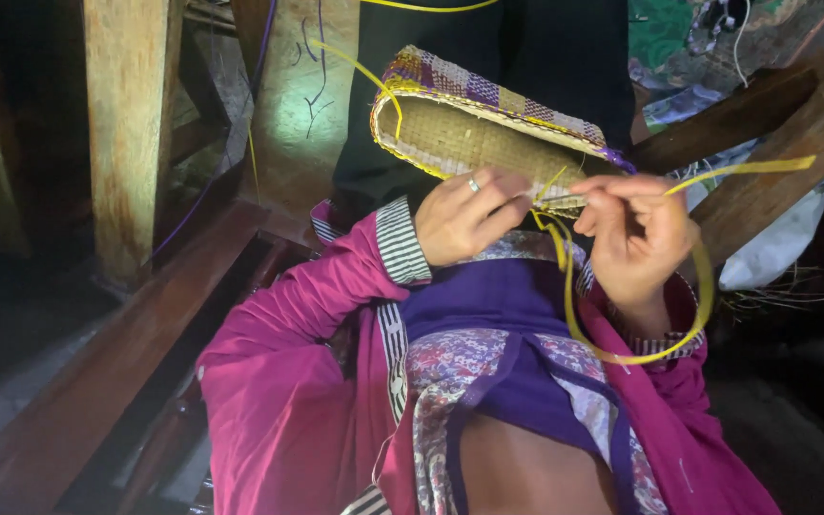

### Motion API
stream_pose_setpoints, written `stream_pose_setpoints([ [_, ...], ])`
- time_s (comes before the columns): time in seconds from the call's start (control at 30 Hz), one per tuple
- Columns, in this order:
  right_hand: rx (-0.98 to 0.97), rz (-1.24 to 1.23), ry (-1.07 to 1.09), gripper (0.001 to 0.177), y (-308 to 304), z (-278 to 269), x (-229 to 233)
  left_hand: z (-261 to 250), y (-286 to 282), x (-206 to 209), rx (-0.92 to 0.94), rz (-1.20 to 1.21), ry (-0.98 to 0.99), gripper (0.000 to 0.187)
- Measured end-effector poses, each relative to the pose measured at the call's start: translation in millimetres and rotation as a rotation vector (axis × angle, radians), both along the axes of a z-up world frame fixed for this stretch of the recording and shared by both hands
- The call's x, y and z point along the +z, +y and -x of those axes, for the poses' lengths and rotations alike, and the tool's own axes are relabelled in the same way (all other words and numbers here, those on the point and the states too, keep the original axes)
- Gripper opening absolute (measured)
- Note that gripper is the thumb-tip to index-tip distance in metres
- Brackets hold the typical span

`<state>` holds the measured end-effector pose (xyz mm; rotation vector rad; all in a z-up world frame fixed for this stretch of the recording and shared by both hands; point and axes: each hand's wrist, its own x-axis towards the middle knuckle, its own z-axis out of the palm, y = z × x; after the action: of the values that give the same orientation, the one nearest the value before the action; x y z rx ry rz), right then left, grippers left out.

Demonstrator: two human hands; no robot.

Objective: Weaving a small pouch or bag using yellow plastic strips and a pre-woven base.

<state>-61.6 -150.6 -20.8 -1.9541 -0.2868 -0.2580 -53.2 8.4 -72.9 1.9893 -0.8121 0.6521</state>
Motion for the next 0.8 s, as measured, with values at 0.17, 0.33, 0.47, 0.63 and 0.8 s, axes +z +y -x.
stream_pose_setpoints([
  [0.17, 0.176, 0.032, -0.382, 0.040, 7, -7, -2, 1, -4, -7, -0.005, 0.047, -0.020, 0.020],
  [0.33, 0.196, 0.172, -0.248, 0.018, -15, 8, -9, 4, -7, -8, -0.010, 0.064, -0.039, 0.023],
  [0.47, 0.073, 0.200, 0.034, 0.003, -8, 1, 6, 5, -9, -8, -0.005, 0.045, -0.063, 0.021],
  [0.63, 0.142, 0.201, 0.210, 0.007, -1, -25, 24, -14, -3, 25, 0.039, 0.035, -0.034, 0.017],
  [0.8, 0.228, 0.408, 0.216, 0.007, -1, -61, 35, -20, -1, 29, 0.003, -0.163, 0.155, 0.008],
])
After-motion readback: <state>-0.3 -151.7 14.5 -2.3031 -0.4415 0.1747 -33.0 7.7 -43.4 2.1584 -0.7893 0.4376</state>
